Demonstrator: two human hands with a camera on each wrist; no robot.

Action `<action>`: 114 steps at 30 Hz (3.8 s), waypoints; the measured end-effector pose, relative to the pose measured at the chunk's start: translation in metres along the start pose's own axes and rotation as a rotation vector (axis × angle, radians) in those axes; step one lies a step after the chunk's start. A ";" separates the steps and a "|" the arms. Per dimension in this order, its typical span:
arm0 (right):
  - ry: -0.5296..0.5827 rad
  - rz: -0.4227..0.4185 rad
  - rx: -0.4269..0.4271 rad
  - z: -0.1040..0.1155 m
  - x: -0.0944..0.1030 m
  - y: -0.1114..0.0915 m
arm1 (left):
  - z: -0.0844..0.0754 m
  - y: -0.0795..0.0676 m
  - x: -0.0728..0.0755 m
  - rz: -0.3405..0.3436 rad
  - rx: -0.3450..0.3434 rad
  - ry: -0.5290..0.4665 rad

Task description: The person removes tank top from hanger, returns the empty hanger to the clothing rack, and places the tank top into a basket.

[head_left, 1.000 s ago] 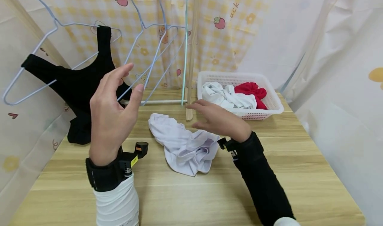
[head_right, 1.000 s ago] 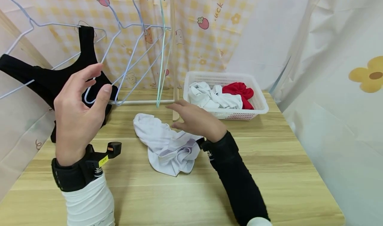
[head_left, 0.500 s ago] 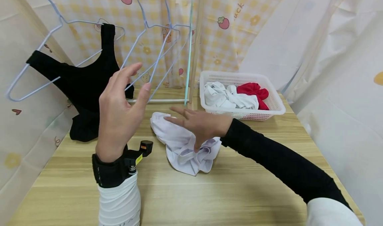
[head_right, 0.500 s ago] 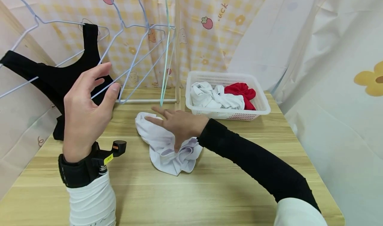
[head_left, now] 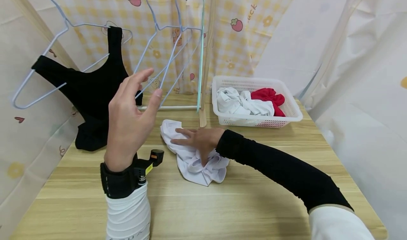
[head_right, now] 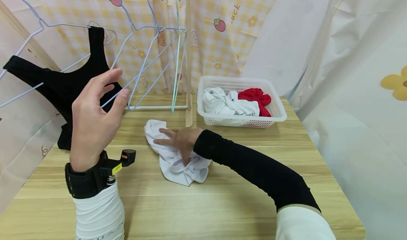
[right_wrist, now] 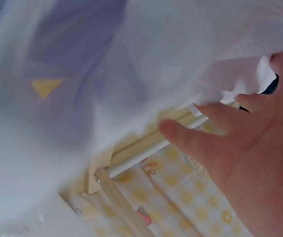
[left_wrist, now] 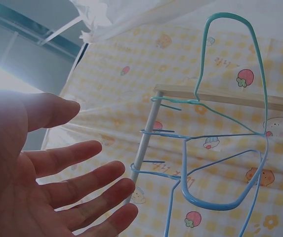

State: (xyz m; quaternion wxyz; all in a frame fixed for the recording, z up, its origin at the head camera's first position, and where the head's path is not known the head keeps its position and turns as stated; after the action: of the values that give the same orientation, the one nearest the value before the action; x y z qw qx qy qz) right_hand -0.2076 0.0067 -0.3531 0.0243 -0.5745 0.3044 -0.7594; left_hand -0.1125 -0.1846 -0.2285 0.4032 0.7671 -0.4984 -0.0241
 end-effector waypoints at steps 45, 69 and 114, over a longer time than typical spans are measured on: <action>0.146 -0.401 -0.078 -0.082 0.114 -0.198 | 0.000 0.000 0.004 0.031 0.042 -0.004; 0.115 -0.477 -0.494 -0.216 0.069 -0.195 | -0.006 -0.009 -0.001 0.060 0.040 -0.023; -0.103 -1.063 -0.277 -0.051 0.117 -0.195 | -0.026 -0.015 -0.027 0.166 -0.023 -0.066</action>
State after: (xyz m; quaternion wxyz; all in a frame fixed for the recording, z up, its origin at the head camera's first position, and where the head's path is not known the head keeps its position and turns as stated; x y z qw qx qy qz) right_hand -0.2311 0.1421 -0.1649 -0.4235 -0.6833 0.0680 -0.5908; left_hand -0.1033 -0.1453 -0.2308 0.3959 0.7174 -0.5729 -0.0218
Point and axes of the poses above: each hand's wrist, its own y-axis towards the middle knuckle, its own x-axis out of the back of the hand, z = x × y, the point moved 1 cm from there along y, towards the middle knuckle, and after that the axes turned 9 degrees about x, right-handed, at the moved point
